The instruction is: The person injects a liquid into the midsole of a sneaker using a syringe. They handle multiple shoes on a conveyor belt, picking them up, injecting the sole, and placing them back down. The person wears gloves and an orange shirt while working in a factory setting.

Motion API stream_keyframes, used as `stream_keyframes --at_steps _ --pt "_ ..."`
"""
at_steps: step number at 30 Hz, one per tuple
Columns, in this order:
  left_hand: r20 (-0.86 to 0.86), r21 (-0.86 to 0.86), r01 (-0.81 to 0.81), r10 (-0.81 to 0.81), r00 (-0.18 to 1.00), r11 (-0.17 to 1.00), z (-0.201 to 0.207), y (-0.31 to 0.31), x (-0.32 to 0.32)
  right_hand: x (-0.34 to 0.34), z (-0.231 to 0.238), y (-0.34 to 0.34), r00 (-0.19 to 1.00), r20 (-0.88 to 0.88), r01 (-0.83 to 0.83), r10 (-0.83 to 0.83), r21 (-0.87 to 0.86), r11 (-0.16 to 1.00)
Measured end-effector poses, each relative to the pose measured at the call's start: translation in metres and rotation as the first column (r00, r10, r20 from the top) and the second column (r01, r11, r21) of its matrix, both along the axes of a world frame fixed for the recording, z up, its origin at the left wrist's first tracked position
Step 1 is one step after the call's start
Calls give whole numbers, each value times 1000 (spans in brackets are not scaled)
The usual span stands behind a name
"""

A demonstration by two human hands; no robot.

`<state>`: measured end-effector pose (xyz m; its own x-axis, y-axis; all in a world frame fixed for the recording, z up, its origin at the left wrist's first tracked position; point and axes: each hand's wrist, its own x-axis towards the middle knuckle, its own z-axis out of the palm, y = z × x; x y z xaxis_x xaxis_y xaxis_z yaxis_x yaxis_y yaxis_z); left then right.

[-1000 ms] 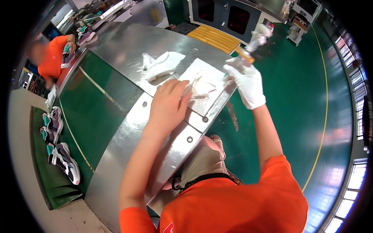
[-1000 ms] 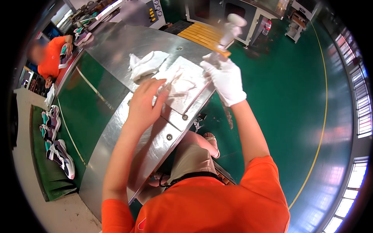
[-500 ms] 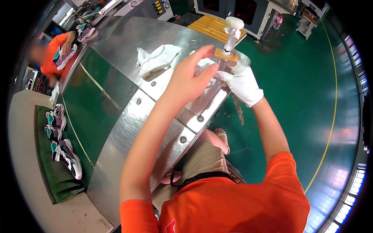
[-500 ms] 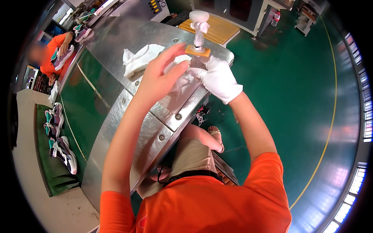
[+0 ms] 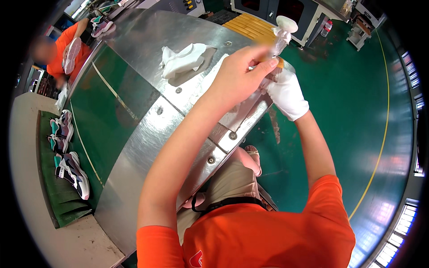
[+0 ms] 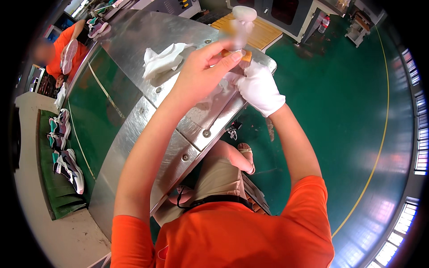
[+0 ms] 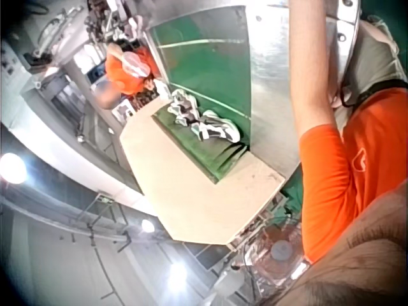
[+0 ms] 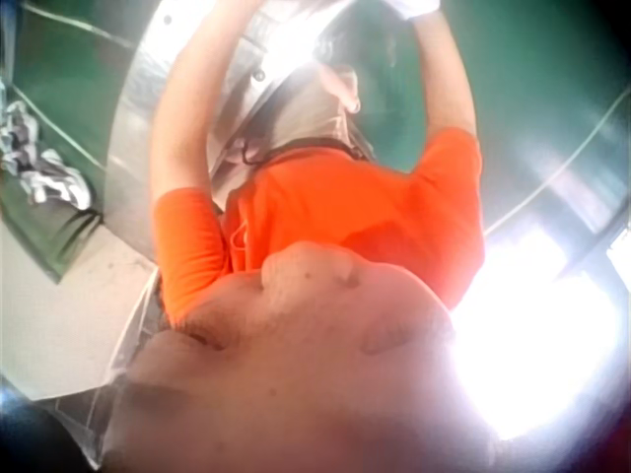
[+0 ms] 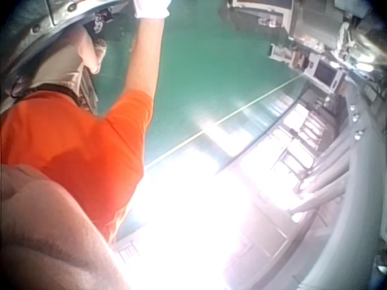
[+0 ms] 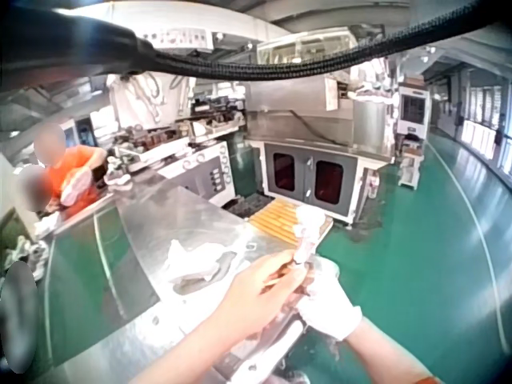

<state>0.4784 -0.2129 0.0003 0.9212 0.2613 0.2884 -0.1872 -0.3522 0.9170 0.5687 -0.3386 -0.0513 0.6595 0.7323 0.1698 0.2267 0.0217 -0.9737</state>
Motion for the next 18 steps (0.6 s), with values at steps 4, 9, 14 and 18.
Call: stream_keyframes --at_steps 4,9,14,18 --pt "-16 -6 21 -21 1000 1000 -2 4 0 6 -8 3 987 163 18 -13 -27 999" --pt "-8 -64 3 -4 1000 998 -9 7 -3 2 -6 4 992 119 -32 31 8 999" --pt "-4 -111 -22 21 1000 994 -14 3 -13 -11 10 3 974 225 4 19 -99 995" --pt "1 -138 -18 19 1000 990 -21 6 -16 -3 -4 7 963 268 -47 42 12 999"
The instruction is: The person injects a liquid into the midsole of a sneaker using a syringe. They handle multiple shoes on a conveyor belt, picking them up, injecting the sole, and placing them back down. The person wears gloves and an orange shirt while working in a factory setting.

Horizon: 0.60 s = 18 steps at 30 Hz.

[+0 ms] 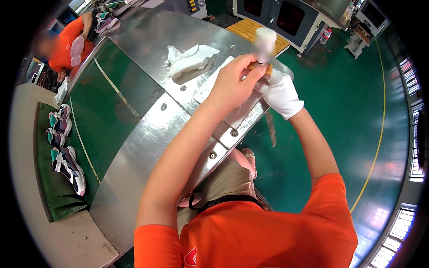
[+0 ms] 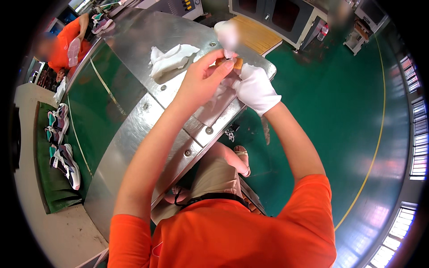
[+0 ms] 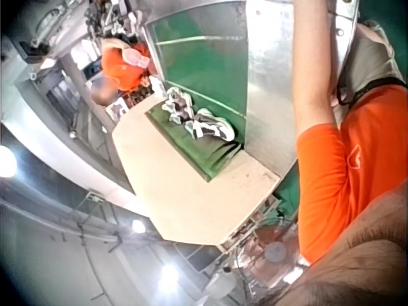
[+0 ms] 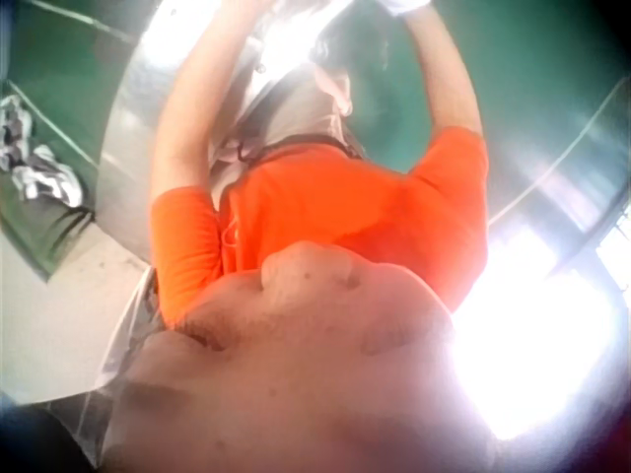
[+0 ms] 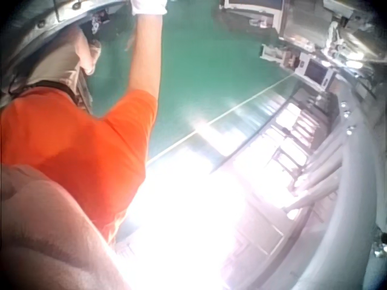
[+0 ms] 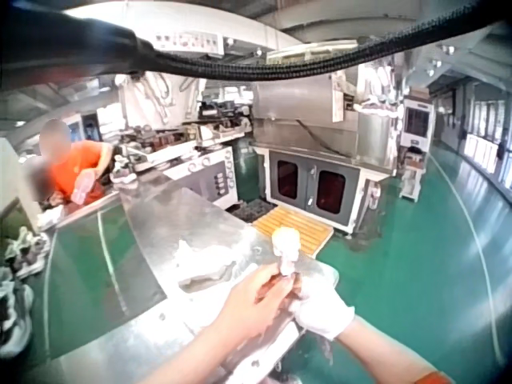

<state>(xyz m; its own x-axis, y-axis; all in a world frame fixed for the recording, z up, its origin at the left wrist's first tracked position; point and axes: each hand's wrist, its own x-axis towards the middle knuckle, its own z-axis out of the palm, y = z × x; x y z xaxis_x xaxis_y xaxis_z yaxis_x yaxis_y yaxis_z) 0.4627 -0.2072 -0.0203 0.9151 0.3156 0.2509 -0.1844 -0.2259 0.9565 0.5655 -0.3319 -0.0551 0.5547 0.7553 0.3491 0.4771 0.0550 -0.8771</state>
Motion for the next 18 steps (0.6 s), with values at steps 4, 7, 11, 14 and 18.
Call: stream_keyframes --at_steps 4,7,11,14,18 --pt "-20 19 -35 36 999 999 13 1 -11 23 -5 1 980 196 77 -31 -232 970" --pt "37 -11 -85 85 996 996 12 4 -12 -2 40 -7 953 301 158 -35 -395 905" --pt "40 131 -109 104 994 985 24 1 -17 -8 39 -21 999 29 43 -38 -195 980" --pt "56 188 -166 158 986 968 24 0 -25 -12 43 -30 993 -86 56 -78 -227 972" --pt "147 429 -291 251 957 855 20 -9 -69 -36 59 -66 860 463 338 -213 -206 918"
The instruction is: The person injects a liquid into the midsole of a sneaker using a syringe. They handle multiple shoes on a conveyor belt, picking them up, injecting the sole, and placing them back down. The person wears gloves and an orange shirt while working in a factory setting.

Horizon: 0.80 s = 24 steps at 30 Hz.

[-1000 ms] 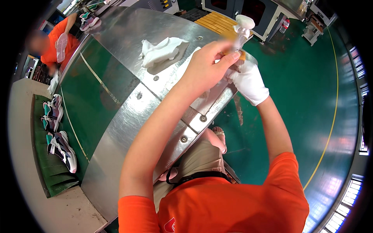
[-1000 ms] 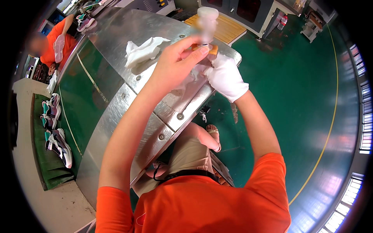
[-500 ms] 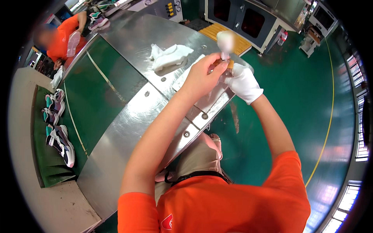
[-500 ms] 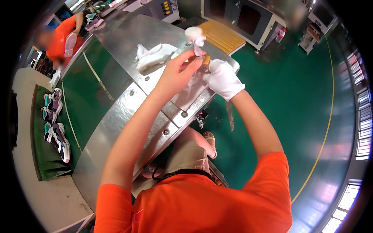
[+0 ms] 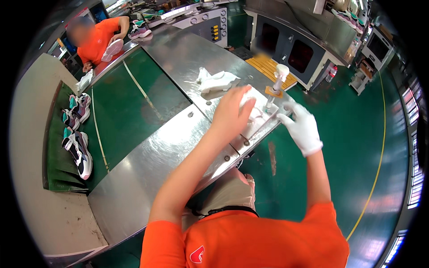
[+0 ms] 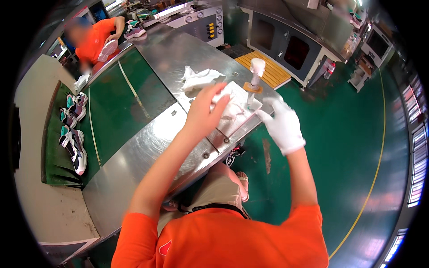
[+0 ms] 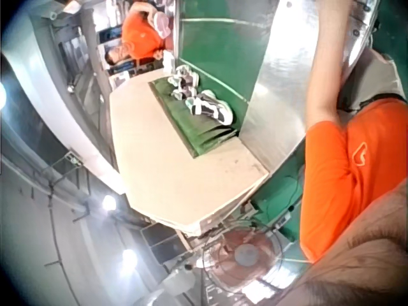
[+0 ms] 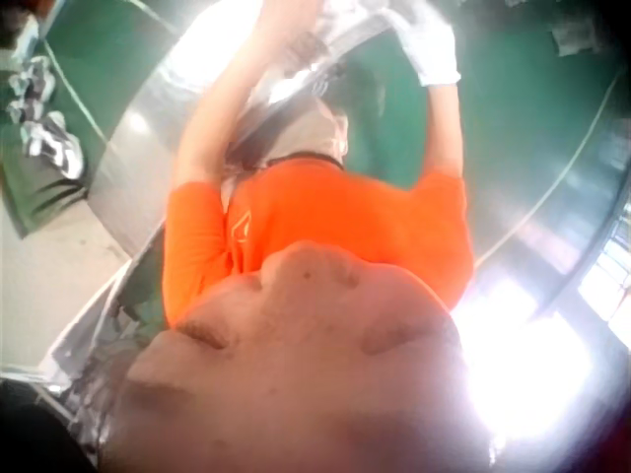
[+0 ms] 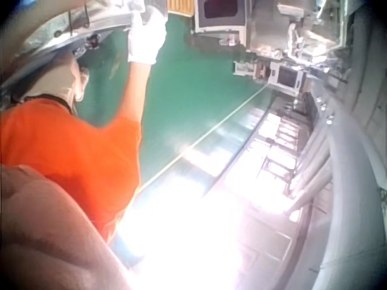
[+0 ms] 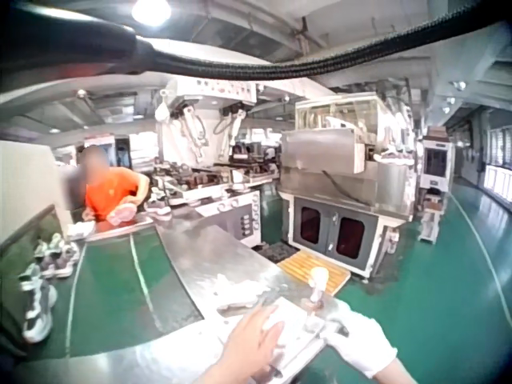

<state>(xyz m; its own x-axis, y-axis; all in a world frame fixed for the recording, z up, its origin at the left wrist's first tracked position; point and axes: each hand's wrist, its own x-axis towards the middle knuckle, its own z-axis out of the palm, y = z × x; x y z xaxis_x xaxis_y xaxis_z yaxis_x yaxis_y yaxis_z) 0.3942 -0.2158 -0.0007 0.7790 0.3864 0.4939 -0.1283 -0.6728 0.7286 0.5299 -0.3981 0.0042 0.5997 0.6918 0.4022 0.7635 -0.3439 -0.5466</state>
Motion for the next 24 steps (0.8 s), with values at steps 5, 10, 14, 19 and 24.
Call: stream_keyframes --at_steps 5,10,14,19,24 --pt "-52 56 120 -117 992 991 -6 -45 -79 -84 12 -2 181 -768 -279 614 559 781" --pt "-198 270 114 -61 978 956 0 -14 -137 -99 6 12 -223 -758 -300 613 652 696" --pt "-213 152 13 20 977 988 -5 17 -146 -88 -33 19 -150 -857 -339 492 513 789" --pt "-369 -262 -29 -72 927 965 -2 -3 -113 -100 -49 68 306 -878 -275 367 287 917" --pt "-253 -76 -41 21 967 996 -15 21 -112 -99 -10 75 -339 -920 -178 195 266 947"
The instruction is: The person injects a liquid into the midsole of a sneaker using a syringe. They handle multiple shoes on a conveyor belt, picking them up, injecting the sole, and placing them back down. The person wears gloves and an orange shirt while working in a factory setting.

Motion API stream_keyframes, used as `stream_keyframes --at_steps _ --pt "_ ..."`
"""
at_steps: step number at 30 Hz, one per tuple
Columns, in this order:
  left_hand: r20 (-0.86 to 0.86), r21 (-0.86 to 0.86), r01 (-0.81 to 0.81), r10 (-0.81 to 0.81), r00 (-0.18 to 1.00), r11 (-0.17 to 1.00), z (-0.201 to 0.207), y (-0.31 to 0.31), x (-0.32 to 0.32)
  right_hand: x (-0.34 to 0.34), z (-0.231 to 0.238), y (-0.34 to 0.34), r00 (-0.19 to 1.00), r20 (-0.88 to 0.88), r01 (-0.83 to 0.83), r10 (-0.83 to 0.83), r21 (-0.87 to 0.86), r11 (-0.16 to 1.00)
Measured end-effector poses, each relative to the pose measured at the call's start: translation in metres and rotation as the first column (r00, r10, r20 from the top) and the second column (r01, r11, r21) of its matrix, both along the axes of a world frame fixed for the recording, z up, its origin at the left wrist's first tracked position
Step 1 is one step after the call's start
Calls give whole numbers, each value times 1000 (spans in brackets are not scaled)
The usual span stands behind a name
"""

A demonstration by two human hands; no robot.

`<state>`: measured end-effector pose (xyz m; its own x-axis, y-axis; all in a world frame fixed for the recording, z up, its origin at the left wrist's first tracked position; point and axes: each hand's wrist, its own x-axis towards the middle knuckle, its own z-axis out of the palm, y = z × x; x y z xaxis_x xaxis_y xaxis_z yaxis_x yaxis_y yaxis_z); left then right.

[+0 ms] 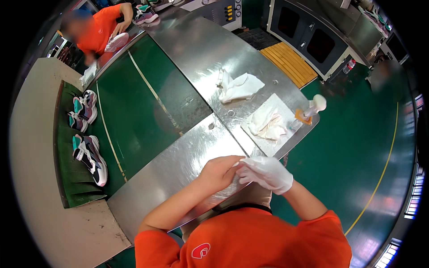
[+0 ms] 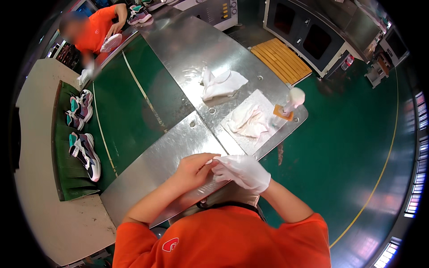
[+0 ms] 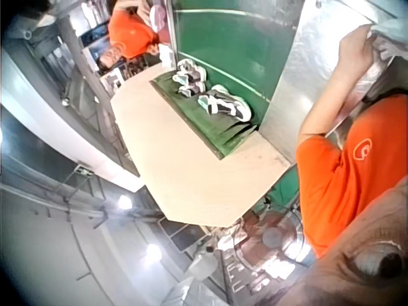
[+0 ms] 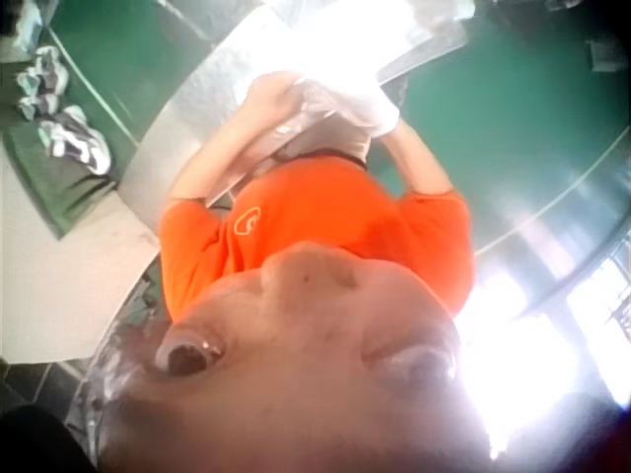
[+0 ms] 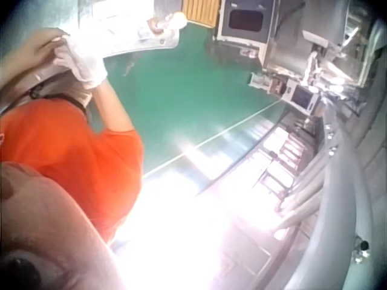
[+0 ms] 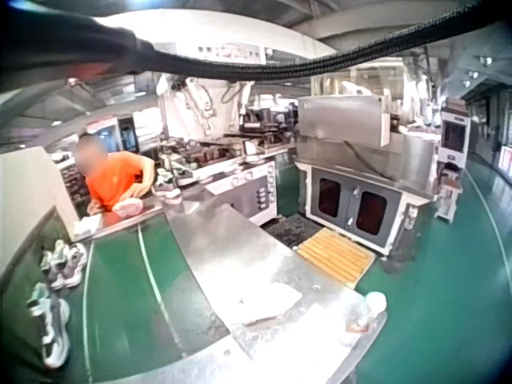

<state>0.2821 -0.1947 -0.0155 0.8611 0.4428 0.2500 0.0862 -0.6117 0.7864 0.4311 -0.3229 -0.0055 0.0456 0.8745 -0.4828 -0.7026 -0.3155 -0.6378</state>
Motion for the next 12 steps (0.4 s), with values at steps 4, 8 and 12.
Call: stream_keyframes --at_steps 4,8,12 --pt "-245 -131 -264 227 943 955 11 10 10 20 25 -40 998 60 -17 15 35 999" --pt "-302 228 -243 306 903 943 -12 31 -6 85 149 -91 689 705 -363 165 140 921" --pt "-283 317 -254 347 894 914 135 21 2 128 219 -105 338 770 38 -540 563 826"
